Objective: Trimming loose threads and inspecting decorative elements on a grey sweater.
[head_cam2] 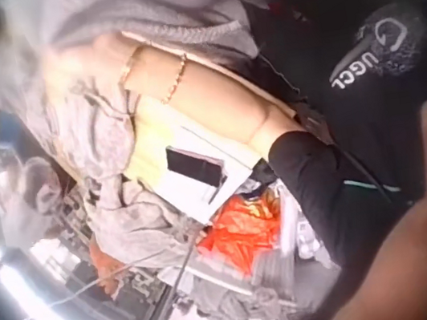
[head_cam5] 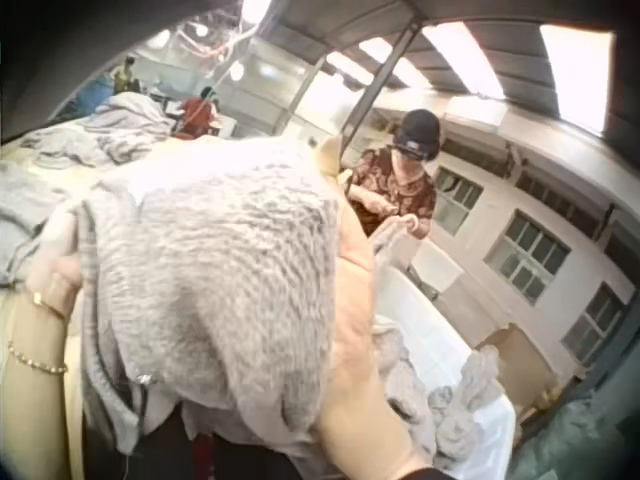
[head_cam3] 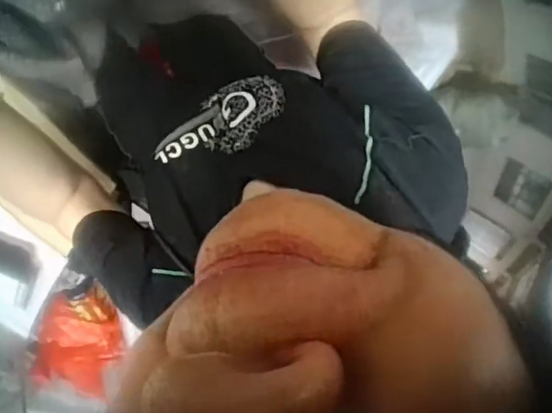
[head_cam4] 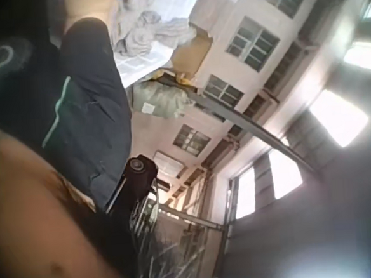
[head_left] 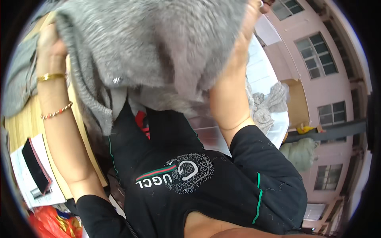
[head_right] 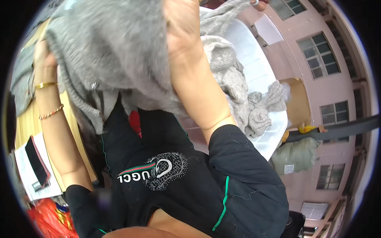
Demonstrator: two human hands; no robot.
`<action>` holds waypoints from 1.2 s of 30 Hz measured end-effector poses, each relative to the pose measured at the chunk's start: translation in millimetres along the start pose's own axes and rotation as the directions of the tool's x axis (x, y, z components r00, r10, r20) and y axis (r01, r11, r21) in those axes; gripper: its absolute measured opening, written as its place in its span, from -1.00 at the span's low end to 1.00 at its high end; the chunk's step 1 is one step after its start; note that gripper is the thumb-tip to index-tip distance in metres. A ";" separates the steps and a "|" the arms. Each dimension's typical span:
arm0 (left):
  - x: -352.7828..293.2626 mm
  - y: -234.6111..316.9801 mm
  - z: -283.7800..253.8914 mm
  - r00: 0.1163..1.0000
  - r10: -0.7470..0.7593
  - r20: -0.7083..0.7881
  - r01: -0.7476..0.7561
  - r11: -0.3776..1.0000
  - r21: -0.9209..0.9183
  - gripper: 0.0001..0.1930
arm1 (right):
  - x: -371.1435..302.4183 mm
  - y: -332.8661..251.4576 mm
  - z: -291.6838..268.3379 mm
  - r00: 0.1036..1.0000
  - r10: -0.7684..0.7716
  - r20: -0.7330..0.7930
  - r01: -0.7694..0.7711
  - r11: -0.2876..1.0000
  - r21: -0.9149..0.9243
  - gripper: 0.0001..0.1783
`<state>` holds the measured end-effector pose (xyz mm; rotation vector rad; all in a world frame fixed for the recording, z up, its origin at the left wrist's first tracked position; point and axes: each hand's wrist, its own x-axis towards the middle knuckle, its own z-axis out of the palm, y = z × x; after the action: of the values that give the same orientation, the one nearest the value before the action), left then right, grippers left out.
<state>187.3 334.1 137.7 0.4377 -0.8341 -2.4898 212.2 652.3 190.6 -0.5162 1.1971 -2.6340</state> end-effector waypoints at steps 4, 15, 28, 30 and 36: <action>27.3 -41.1 -48.4 0.927 -0.311 0.211 0.216 0.899 0.381 -0.70 | 28.7 30.0 4.3 0.982 0.186 -0.034 -0.170 0.948 0.270 -0.86; -23.6 -122.5 -95.1 0.690 -0.617 0.378 -0.250 0.287 0.925 -0.70 | 30.5 91.4 -245.4 0.830 0.425 -0.362 -0.447 0.894 0.025 -0.68; -51.8 -168.6 -91.9 0.653 -0.667 0.360 -0.124 0.374 0.919 -0.68 | 39.9 101.8 -183.0 0.890 0.193 -0.414 -0.346 0.877 -0.334 -0.85; -61.9 -144.5 -83.0 0.691 -0.640 0.337 0.046 0.504 0.863 -0.75 | 46.9 103.4 -181.0 0.861 0.164 -0.481 -0.371 0.849 -0.375 -0.83; -117.9 -98.0 -47.6 0.718 -0.536 0.444 0.317 0.820 0.476 -0.72 | 75.8 99.9 -208.8 0.977 -0.171 -0.128 0.022 0.674 -0.739 -0.68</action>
<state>273.8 442.5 56.9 -0.0180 -1.6237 -2.9595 64.3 706.4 4.9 -0.4508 2.3767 -2.1965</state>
